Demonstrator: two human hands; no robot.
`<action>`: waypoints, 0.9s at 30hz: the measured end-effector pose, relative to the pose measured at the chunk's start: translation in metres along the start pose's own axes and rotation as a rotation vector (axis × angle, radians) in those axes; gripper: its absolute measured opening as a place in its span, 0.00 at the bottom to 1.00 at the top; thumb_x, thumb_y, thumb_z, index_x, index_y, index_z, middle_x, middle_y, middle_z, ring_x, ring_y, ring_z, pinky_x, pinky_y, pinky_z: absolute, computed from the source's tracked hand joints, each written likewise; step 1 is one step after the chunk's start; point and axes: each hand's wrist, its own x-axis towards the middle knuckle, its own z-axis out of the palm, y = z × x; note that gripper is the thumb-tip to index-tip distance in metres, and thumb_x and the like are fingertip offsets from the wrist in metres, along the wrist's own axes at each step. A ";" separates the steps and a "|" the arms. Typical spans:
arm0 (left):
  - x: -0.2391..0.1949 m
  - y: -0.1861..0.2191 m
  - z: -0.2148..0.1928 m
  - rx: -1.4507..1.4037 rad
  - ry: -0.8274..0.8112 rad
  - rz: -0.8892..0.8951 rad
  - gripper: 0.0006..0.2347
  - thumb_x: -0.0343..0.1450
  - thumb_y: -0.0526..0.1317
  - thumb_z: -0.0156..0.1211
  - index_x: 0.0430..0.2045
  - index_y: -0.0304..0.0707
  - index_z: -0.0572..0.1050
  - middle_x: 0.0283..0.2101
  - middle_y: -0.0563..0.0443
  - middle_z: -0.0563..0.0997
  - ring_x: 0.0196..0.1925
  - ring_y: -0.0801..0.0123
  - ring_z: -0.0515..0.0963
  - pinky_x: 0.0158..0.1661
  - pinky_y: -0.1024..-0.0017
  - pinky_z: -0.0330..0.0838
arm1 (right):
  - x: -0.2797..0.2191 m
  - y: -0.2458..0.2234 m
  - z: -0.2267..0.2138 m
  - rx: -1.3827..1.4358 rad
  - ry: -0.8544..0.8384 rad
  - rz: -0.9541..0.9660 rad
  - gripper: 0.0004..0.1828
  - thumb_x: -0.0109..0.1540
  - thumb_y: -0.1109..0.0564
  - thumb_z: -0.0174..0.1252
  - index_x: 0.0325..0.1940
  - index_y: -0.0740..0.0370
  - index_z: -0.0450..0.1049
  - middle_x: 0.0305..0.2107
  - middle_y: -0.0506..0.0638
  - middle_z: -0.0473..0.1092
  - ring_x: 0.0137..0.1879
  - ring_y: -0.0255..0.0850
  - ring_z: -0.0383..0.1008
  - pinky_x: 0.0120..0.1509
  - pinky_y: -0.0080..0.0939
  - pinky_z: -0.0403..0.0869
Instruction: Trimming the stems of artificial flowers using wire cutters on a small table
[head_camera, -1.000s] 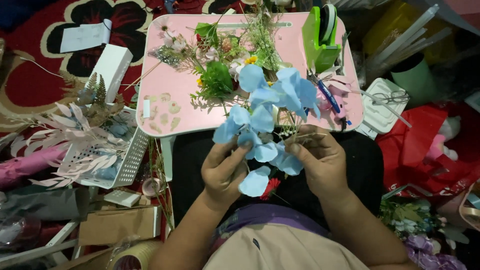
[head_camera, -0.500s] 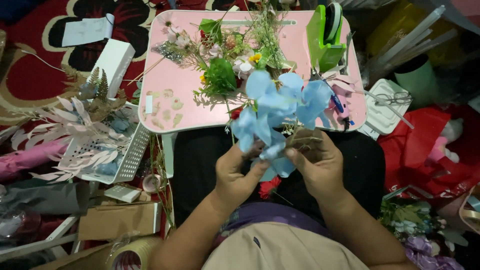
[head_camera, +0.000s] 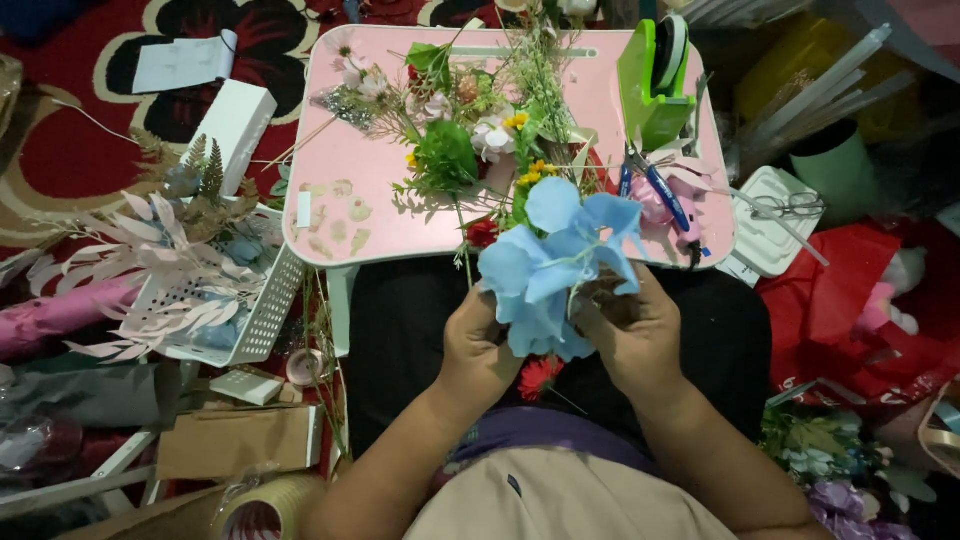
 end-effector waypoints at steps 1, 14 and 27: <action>-0.001 0.002 0.002 0.000 -0.001 0.001 0.10 0.77 0.21 0.45 0.46 0.15 0.76 0.53 0.41 0.76 0.59 0.85 0.66 0.69 0.81 0.55 | 0.002 0.014 -0.001 0.000 0.001 -0.001 0.14 0.62 0.73 0.54 0.51 0.85 0.70 0.24 0.50 0.66 0.34 0.33 0.64 0.47 0.24 0.70; -0.016 -0.024 -0.012 0.247 0.069 -0.535 0.08 0.67 0.34 0.66 0.35 0.33 0.74 0.30 0.41 0.80 0.30 0.71 0.76 0.35 0.69 0.77 | 0.006 0.044 0.001 0.047 0.089 -0.270 0.22 0.59 0.75 0.58 0.58 0.78 0.66 0.43 0.60 0.71 0.51 0.40 0.70 0.58 0.32 0.70; -0.023 -0.034 -0.061 0.527 0.532 -0.926 0.16 0.69 0.39 0.65 0.48 0.36 0.70 0.42 0.40 0.78 0.41 0.63 0.78 0.44 0.63 0.77 | 0.013 0.087 -0.004 0.134 -0.164 -0.301 0.34 0.56 0.73 0.62 0.65 0.69 0.60 0.60 0.58 0.65 0.60 0.45 0.71 0.65 0.47 0.75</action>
